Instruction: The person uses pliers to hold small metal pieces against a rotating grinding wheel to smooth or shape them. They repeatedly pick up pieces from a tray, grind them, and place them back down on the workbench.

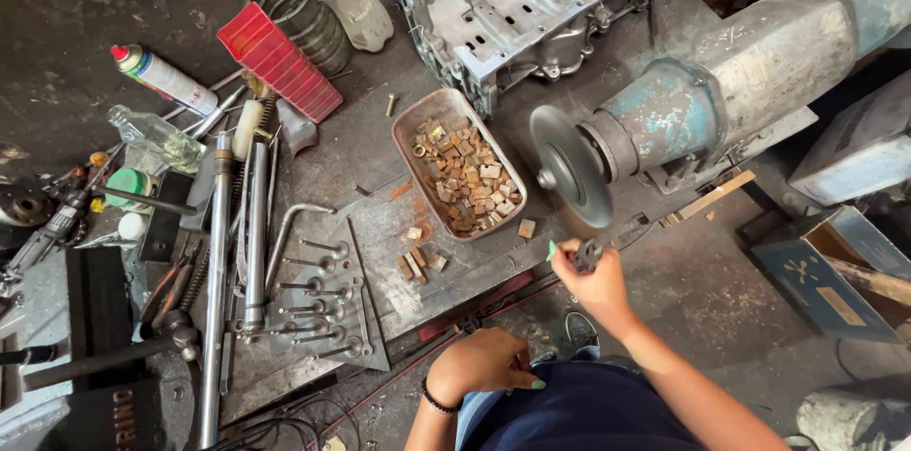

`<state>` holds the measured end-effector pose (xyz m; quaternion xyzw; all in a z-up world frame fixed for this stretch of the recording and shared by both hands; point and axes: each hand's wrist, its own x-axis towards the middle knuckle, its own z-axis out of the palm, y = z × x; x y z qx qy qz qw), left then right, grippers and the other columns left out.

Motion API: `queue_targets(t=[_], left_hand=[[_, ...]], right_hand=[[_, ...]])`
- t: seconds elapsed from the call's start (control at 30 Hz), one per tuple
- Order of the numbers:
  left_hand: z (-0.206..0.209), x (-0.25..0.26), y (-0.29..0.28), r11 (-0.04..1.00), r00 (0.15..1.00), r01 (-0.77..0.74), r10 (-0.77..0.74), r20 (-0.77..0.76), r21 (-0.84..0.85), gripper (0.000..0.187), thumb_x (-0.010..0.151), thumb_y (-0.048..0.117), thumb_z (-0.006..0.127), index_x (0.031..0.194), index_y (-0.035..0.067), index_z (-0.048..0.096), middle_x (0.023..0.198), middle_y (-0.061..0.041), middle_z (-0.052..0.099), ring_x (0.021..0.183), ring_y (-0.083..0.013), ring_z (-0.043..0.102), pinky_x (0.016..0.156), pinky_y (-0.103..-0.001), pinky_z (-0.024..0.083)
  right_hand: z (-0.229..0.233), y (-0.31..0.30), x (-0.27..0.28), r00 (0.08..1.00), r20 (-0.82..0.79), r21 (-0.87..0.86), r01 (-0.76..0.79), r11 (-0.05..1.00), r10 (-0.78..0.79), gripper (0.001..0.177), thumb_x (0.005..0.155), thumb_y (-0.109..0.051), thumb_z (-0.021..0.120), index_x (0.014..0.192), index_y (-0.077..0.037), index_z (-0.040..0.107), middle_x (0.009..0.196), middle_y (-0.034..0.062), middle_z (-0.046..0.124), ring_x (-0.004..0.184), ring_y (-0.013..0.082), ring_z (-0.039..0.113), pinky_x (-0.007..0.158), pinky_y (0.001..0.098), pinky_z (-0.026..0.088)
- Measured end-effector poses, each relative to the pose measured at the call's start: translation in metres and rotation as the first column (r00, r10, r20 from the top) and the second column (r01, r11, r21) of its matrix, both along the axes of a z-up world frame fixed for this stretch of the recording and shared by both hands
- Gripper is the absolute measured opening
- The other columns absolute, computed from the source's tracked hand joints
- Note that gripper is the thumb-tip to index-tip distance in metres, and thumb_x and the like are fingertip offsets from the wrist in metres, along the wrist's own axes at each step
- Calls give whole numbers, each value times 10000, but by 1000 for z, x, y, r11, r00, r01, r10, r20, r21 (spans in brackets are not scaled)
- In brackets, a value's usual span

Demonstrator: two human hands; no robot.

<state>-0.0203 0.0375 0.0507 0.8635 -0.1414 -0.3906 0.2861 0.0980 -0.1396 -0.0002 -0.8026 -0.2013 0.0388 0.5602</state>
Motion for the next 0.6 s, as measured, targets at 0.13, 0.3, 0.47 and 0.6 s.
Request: queue_targets(t=[0.13,0.3,0.47,0.6], left_hand=[[23,7,1,985,984,-170,170,-49,4,322,791,465,732,880,156,706,841,-27,729,789,-220,698,666,-349,478],[27,21,-7,693,806,-576,571,-158,-434,1055,577,411,829,1442,61,337,1205,-73,604,1148,-177,583,1016,-303,455],[-1,21,-39,635,857,-514,367,-361,-576,834,684,440,741,1349,43,433,1341,-115,553,1196,-207,566,1019,-300,475],[0,23,-52,813,867,-423,236,-439,-399,948,587,568,687,1350,46,479,1398,-128,535,1272,-255,528,1090,-340,413]], right_hand=[[25,0,-16,999,33,36,-39,999,37,158,876,-111,638,749,-86,729,628,-40,700,496,56,552,490,224,409],[52,-9,-32,942,-332,-401,-185,897,46,232,834,-254,673,681,-85,716,619,60,737,489,157,651,604,331,479],[57,-32,-26,905,-423,-677,-346,650,41,231,856,-328,599,808,-135,716,763,102,737,711,313,693,701,411,504],[71,-44,-4,846,-518,-797,-530,290,123,305,919,-306,548,839,-48,689,775,85,708,648,240,699,630,388,568]])
